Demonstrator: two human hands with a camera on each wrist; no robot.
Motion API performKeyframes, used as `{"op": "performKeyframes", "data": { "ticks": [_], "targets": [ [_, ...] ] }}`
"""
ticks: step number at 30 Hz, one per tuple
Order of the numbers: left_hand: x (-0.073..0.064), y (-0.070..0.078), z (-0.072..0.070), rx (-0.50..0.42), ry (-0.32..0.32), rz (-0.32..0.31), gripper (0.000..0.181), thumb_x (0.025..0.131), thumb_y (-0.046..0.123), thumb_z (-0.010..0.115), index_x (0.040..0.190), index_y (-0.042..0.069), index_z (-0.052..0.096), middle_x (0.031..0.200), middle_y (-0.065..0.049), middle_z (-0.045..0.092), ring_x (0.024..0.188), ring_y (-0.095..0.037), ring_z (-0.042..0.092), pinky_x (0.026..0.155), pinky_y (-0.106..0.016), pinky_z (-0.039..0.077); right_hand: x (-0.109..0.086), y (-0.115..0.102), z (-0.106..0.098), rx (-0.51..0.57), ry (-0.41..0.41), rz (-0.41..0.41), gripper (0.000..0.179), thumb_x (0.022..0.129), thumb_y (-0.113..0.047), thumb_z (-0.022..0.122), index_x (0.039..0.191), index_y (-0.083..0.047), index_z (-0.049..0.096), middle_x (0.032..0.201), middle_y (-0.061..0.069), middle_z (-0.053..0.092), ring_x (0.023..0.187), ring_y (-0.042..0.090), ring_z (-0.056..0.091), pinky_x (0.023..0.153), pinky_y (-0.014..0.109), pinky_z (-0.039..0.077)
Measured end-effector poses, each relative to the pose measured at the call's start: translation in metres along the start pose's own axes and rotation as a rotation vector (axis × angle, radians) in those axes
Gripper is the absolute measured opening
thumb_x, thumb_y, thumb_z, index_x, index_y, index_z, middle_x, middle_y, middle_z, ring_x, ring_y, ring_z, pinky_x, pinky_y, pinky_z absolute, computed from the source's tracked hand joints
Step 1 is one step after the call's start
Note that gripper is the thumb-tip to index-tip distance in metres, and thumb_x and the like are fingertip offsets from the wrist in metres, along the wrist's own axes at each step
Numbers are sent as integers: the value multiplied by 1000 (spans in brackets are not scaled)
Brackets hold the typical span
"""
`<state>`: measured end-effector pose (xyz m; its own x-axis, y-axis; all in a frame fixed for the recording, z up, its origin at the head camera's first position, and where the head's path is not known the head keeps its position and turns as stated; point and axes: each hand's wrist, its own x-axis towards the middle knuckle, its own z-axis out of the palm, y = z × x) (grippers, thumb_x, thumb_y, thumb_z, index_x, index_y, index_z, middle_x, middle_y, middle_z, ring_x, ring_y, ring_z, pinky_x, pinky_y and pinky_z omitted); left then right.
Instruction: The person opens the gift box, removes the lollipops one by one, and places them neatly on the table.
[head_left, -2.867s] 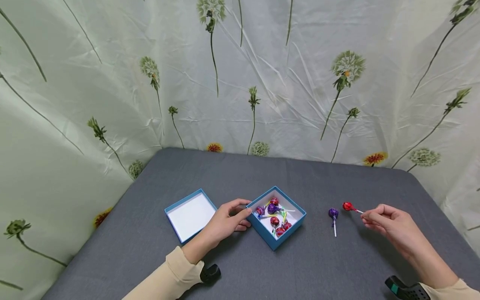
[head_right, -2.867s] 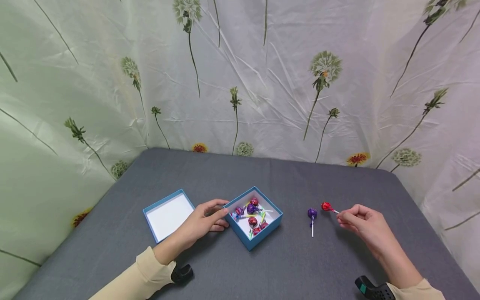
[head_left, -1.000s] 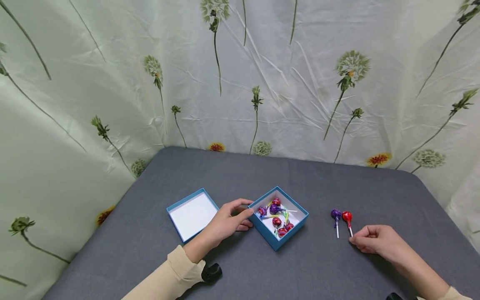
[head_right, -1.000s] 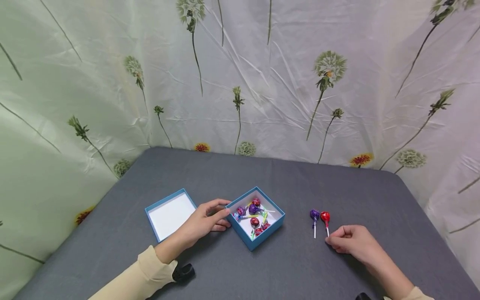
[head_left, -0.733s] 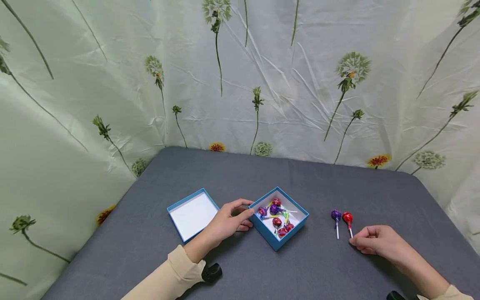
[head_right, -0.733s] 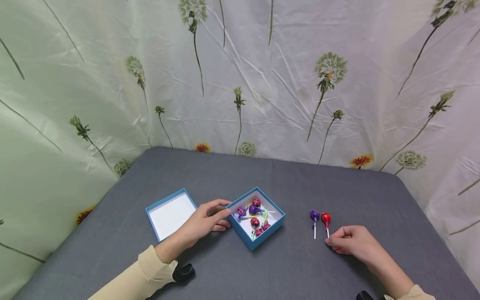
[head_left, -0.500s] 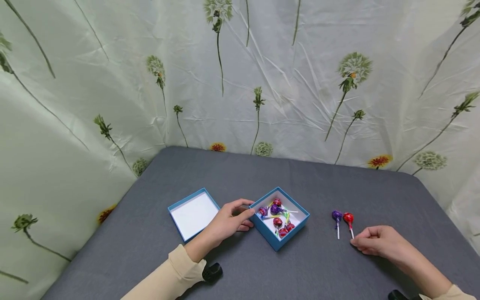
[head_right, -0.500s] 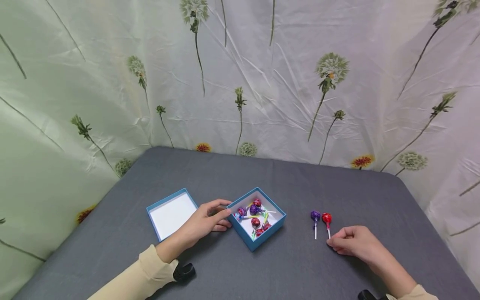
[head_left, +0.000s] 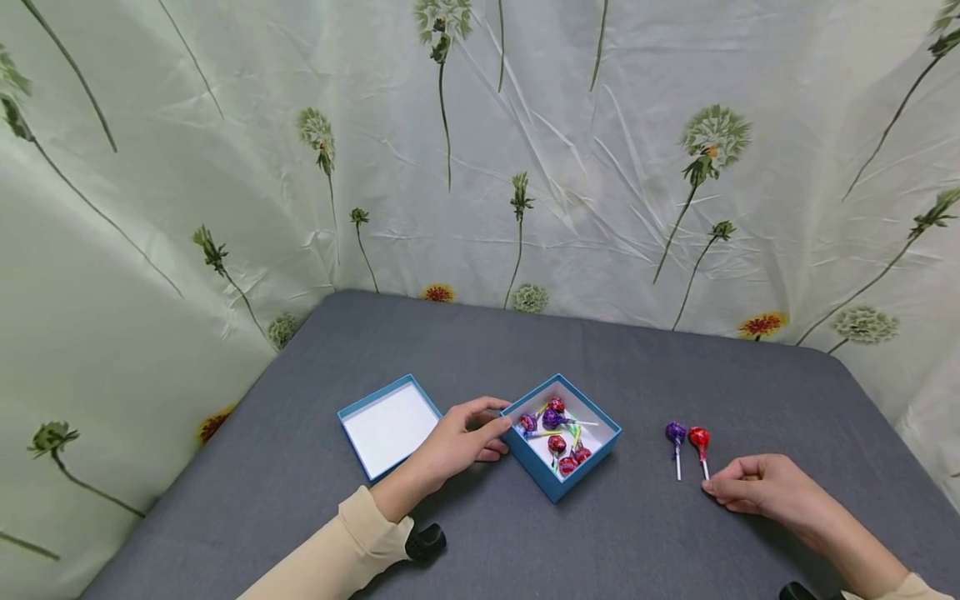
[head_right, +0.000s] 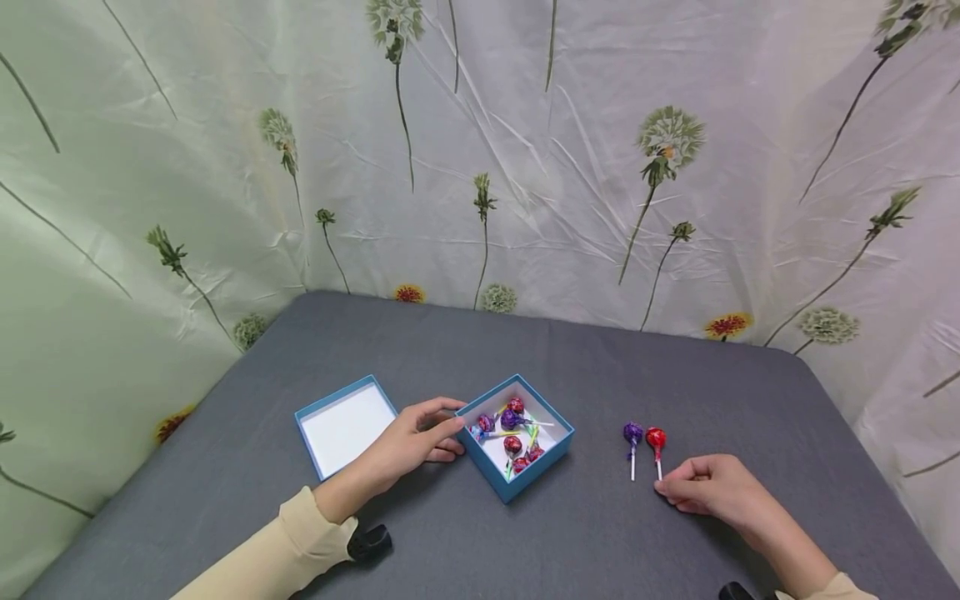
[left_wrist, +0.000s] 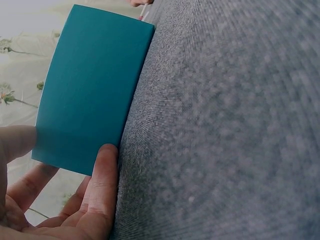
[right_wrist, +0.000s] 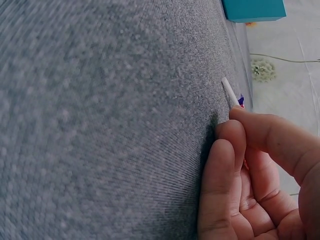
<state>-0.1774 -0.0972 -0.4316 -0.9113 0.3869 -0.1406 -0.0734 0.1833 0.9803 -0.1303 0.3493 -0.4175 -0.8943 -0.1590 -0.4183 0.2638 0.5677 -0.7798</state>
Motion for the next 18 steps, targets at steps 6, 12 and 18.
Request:
{"op": "performKeyframes", "data": {
  "ticks": [6, 12, 18],
  "targets": [
    [0, 0, 0, 2, 1, 2, 43, 110, 32, 63, 147, 9, 61, 130, -18, 69, 97, -21, 78, 88, -36, 67, 2, 3, -3, 22, -22, 12, 17, 103, -21, 72, 97, -7, 79, 88, -12, 73, 81, -1, 65, 74, 21, 61],
    [0, 1, -1, 8, -6, 10, 43, 110, 32, 63, 147, 9, 61, 130, -19, 69, 97, -21, 78, 88, -36, 67, 2, 3, -2, 20, -23, 13, 17, 103, -21, 71, 97, -7, 79, 88, -13, 73, 80, -2, 64, 74, 21, 61],
    [-1, 1, -1, 4, -8, 10, 43, 110, 31, 63, 147, 9, 61, 130, -19, 69, 97, -21, 78, 88, -36, 67, 2, 3, -3, 20, -28, 21, 18, 104, -22, 70, 99, -8, 79, 89, -13, 73, 82, -2, 64, 75, 21, 60]
  ]
}}
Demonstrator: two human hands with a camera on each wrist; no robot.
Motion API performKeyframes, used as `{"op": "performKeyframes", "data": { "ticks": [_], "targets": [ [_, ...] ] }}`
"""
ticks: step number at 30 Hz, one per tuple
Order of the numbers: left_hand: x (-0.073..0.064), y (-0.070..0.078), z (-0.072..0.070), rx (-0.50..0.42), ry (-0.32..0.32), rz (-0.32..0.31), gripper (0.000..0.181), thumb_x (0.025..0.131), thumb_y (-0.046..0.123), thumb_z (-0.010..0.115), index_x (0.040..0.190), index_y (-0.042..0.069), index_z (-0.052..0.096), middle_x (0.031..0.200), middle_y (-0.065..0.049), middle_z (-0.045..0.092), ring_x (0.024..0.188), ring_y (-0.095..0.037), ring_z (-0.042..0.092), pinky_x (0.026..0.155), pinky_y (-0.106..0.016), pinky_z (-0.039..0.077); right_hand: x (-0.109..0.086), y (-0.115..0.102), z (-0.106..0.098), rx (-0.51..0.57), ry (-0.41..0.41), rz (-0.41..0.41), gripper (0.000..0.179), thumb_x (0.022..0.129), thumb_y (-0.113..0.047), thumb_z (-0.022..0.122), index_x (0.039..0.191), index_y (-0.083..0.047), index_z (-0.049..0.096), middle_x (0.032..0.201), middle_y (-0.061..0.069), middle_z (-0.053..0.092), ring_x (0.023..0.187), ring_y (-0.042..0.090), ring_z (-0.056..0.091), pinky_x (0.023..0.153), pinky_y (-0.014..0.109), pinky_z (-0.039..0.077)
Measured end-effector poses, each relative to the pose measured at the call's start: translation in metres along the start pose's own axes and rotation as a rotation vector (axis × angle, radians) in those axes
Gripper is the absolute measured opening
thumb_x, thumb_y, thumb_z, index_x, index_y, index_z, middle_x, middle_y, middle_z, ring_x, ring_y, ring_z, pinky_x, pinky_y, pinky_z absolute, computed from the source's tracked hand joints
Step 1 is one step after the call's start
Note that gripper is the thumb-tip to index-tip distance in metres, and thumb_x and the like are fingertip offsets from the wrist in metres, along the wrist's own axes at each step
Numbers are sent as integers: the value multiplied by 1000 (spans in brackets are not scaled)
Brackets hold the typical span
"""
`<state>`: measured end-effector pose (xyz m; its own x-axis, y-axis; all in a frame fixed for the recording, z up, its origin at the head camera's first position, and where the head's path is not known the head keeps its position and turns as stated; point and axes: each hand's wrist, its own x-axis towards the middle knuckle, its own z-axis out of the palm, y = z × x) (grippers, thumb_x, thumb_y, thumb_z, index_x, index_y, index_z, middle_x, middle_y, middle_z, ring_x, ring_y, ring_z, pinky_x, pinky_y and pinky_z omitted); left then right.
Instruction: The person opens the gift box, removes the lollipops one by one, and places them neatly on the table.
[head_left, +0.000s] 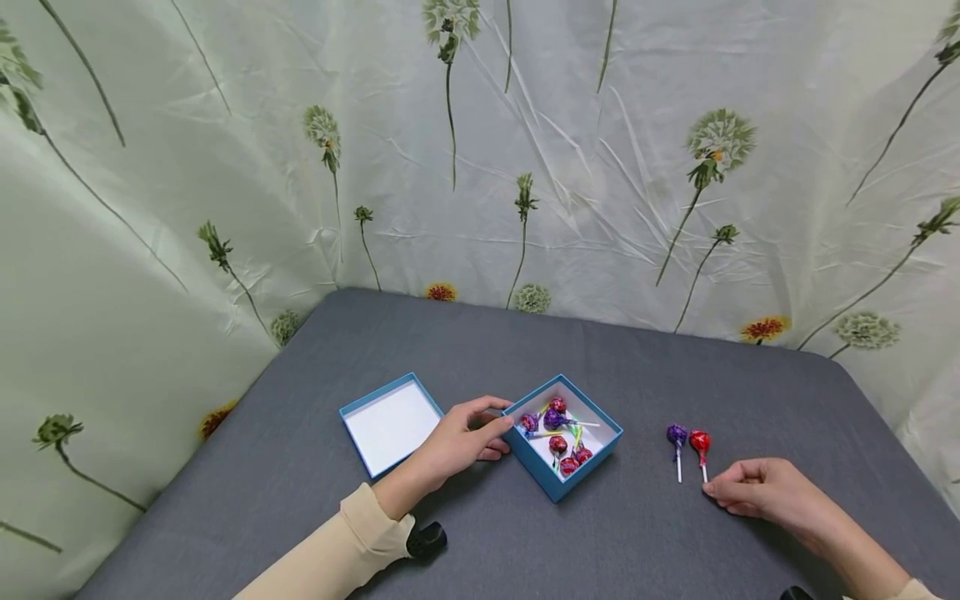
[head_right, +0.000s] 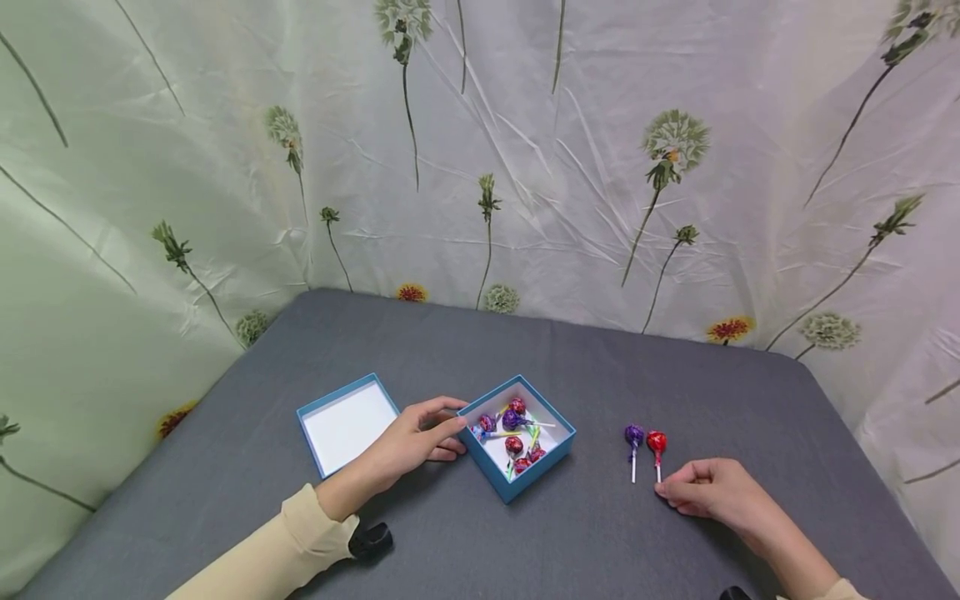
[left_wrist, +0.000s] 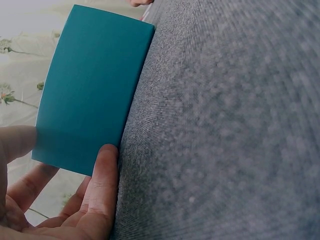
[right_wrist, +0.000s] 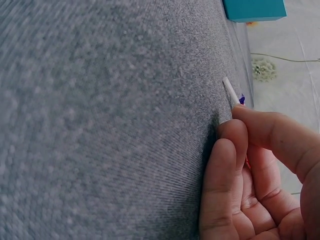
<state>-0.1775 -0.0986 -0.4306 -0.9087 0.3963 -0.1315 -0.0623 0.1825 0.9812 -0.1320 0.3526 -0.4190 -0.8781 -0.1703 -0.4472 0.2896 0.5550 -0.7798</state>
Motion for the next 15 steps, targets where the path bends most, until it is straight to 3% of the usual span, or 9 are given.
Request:
{"op": "performKeyframes", "data": {
  "ticks": [15],
  "targets": [
    [-1, 0, 0, 10, 2, -1, 42, 111, 32, 63, 147, 10, 62, 131, -18, 69, 97, -20, 78, 88, -36, 67, 1, 3, -3, 38, -45, -17, 17, 106, -21, 68, 102, -8, 77, 92, -13, 73, 84, -1, 65, 77, 21, 61]
  ]
}}
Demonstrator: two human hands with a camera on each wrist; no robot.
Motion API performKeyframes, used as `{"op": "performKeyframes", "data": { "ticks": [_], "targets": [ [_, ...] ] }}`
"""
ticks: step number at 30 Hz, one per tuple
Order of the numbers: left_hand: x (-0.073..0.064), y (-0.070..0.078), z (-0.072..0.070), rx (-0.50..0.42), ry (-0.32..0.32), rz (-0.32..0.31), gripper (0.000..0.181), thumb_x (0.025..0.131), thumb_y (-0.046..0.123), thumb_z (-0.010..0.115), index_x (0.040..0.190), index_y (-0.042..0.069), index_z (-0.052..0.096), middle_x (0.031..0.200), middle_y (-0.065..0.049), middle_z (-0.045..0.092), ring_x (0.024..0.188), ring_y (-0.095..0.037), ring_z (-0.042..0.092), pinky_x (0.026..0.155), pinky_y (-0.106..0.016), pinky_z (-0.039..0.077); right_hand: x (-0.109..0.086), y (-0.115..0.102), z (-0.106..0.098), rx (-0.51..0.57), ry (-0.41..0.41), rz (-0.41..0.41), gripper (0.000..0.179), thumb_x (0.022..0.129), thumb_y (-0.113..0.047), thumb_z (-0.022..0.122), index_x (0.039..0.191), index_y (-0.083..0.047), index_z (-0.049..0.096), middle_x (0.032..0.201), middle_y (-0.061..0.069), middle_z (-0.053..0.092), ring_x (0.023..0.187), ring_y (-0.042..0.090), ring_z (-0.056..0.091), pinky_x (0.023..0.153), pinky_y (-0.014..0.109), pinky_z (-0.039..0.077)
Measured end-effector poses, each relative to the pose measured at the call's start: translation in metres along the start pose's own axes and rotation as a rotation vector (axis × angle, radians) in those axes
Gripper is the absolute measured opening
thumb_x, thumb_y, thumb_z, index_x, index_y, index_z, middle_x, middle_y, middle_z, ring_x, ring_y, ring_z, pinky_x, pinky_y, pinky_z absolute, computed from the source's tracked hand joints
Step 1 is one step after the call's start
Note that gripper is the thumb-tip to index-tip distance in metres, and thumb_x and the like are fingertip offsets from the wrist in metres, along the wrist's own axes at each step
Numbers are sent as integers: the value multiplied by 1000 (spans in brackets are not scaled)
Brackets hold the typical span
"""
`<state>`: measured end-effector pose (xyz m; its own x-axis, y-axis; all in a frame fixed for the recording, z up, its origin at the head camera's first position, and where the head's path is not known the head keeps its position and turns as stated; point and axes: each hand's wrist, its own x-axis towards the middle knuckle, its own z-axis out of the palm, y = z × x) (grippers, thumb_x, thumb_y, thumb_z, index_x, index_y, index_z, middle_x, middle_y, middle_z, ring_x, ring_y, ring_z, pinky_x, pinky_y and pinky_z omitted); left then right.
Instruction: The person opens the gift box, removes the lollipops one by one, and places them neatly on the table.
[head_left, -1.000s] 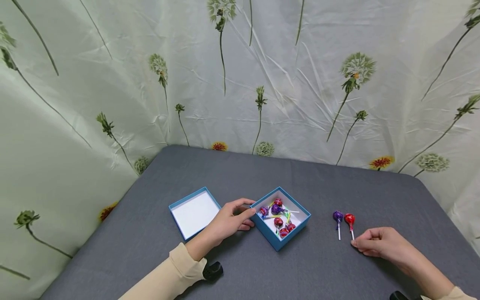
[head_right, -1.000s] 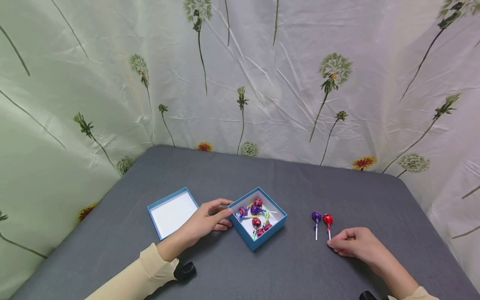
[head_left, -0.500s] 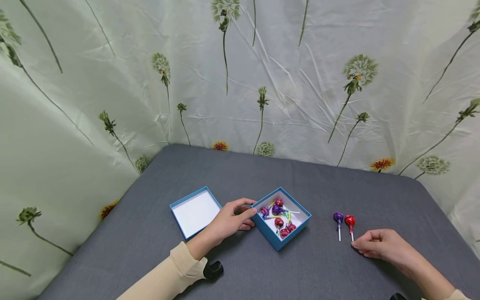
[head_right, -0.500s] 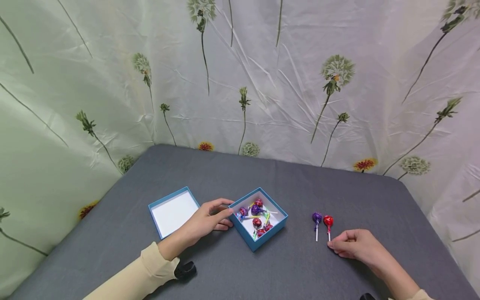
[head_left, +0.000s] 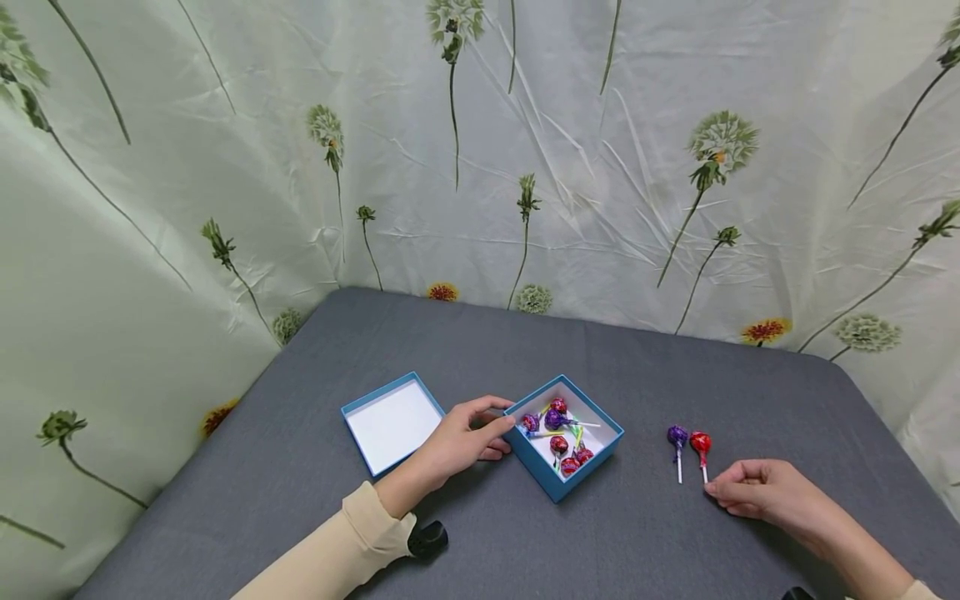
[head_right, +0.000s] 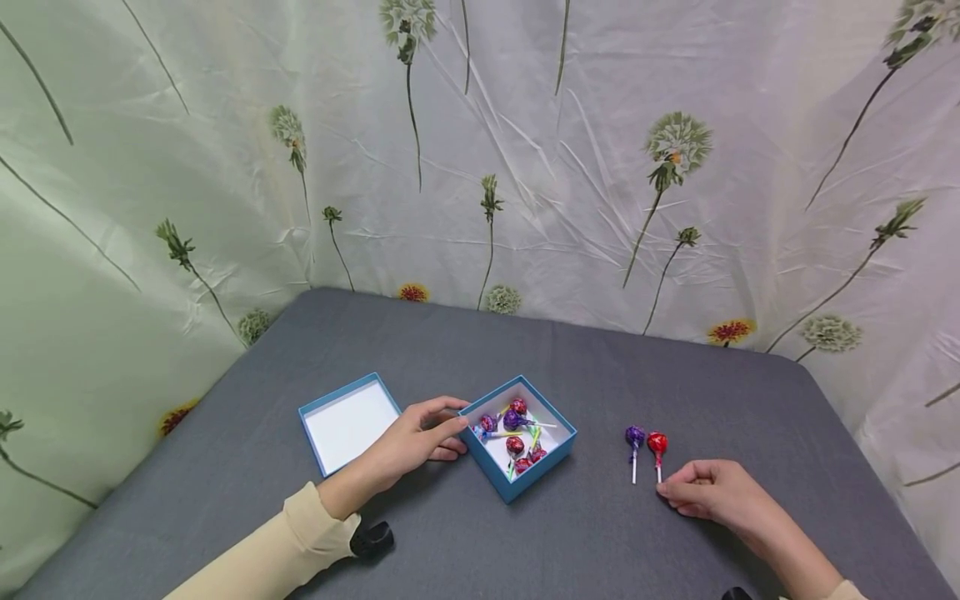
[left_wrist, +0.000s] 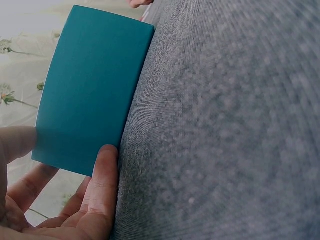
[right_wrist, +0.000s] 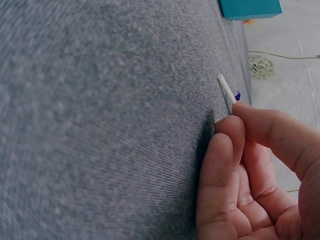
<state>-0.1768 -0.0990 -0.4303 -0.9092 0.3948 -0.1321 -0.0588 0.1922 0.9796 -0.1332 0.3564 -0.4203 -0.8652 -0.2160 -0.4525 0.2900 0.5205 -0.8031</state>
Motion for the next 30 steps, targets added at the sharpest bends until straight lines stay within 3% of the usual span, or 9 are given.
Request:
{"op": "performKeyframes", "data": {
  "ticks": [10, 15, 26, 30],
  "targets": [
    [0, 0, 0, -2, 0, 5, 41, 110, 31, 63, 146, 10, 63, 129, -18, 70, 95, -20, 78, 87, -37, 68, 1, -5, -5, 17, -50, 8, 21, 108, -22, 65, 108, -3, 74, 97, -9, 75, 88, 1, 67, 79, 23, 62],
    [0, 0, -1, -5, -1, 10, 42, 110, 31, 63, 146, 9, 63, 128, -17, 70, 95, -20, 78, 87, -37, 68, -1, -14, -9, -8, -35, -3, 23, 108, -23, 66, 109, -2, 74, 97, -9, 75, 88, 2, 68, 79, 24, 63],
    [1, -3, -1, -11, -7, 19, 41, 111, 31, 63, 146, 9, 63, 126, -17, 69, 95, -20, 78, 87, -37, 67, -4, -56, -21, -149, -30, -33, 32, 110, -28, 64, 116, 2, 73, 96, -7, 74, 85, 6, 64, 77, 25, 58],
    [1, -3, -1, -14, -10, 24, 41, 111, 30, 63, 145, 9, 63, 124, -17, 69, 94, -19, 77, 87, -36, 68, -1, -72, -23, -184, -44, -82, 34, 110, -27, 63, 121, 5, 71, 97, -7, 77, 85, 5, 65, 75, 26, 57]
  ]
}}
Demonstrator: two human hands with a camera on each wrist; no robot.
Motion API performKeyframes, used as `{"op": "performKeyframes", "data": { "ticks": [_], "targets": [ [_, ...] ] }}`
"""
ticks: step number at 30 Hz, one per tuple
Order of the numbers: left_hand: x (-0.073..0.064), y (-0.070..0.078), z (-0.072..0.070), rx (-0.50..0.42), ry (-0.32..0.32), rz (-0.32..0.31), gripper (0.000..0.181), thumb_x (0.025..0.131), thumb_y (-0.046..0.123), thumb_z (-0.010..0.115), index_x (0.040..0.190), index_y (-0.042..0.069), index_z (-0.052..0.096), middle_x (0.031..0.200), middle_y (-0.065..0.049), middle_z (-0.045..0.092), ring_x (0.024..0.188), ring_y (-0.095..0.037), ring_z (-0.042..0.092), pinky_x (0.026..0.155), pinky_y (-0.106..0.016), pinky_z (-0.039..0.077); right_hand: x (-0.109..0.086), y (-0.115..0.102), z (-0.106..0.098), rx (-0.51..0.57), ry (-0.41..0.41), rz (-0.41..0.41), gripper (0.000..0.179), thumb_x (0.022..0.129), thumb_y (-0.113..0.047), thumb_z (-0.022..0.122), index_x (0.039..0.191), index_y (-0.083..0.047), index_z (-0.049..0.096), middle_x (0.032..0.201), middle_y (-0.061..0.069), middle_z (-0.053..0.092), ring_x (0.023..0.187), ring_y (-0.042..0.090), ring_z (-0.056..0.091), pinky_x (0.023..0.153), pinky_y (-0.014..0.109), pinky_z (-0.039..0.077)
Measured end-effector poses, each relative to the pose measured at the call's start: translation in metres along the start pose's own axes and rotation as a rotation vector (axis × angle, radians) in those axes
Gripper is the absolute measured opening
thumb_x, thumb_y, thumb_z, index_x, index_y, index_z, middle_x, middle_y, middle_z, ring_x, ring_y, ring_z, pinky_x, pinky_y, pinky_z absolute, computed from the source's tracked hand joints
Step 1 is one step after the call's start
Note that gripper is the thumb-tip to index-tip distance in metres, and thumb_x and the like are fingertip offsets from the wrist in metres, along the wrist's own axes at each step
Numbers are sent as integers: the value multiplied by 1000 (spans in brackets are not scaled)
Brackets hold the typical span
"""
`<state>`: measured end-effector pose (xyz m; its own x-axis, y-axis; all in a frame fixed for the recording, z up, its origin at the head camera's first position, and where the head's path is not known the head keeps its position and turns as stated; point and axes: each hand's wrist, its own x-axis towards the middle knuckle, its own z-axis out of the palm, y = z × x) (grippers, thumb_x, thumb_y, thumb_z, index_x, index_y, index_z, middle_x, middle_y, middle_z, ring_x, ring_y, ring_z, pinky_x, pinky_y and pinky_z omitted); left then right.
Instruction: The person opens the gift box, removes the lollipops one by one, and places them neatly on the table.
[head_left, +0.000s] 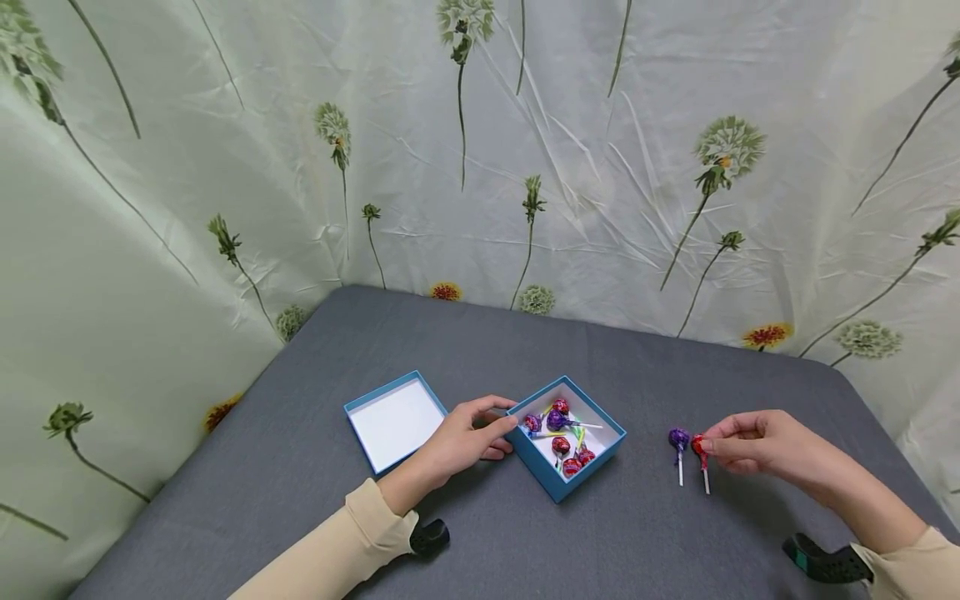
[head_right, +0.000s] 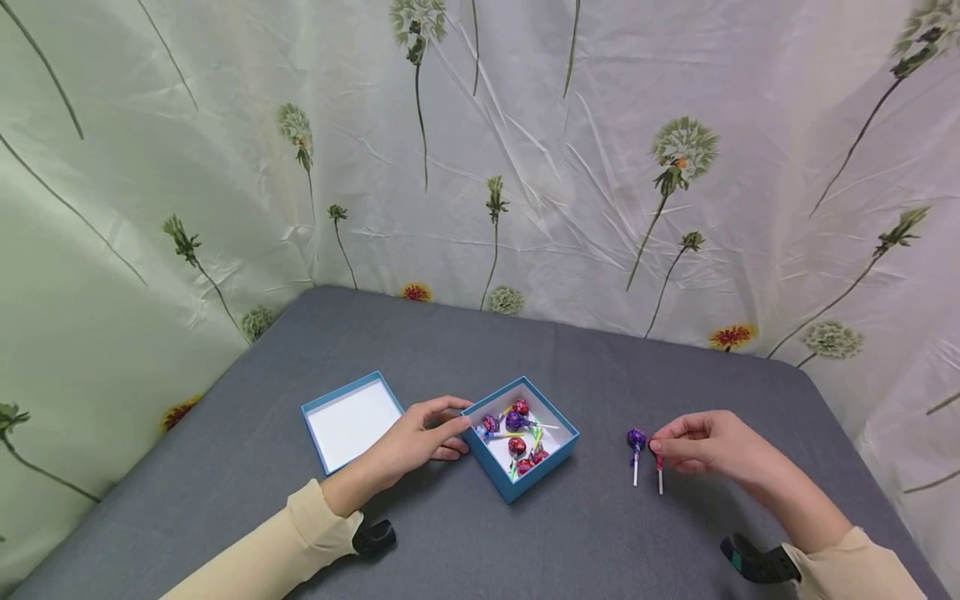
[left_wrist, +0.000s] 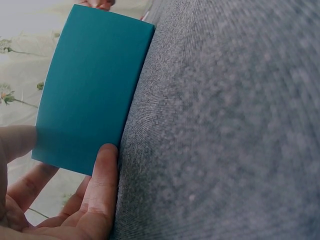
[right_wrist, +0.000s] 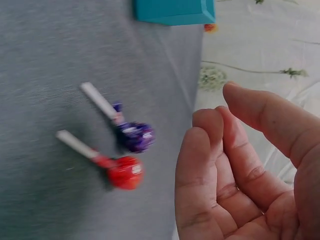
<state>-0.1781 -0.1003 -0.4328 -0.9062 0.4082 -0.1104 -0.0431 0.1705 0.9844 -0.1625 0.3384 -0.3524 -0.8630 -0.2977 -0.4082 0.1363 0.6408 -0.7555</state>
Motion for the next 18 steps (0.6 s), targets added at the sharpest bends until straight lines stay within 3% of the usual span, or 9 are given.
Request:
{"op": "performKeyframes", "data": {
  "ticks": [6, 12, 18],
  "targets": [
    [1, 0, 0, -5, -1, -2, 41, 110, 30, 64, 145, 9, 63, 124, -16, 70, 94, -20, 78, 87, -36, 68, 7, -27, -7, -45, -20, -45, 36, 109, -25, 64, 127, 7, 68, 103, -5, 81, 93, 7, 72, 82, 26, 60],
    [1, 1, 0, -7, 3, -9, 40, 110, 30, 64, 144, 10, 64, 124, -16, 70, 94, -19, 78, 87, -36, 67, 16, -52, -9, -126, -24, -68, 38, 108, -26, 66, 129, 6, 68, 101, -2, 75, 89, 7, 66, 79, 27, 59],
    [0, 1, -1, -8, -2, -12, 40, 110, 30, 64, 145, 10, 64, 124, -15, 70, 95, -19, 77, 87, -36, 67, 28, -77, -4, -130, -47, -85, 32, 105, -23, 70, 126, 2, 70, 92, 0, 68, 82, 10, 61, 75, 28, 57]
  ]
}}
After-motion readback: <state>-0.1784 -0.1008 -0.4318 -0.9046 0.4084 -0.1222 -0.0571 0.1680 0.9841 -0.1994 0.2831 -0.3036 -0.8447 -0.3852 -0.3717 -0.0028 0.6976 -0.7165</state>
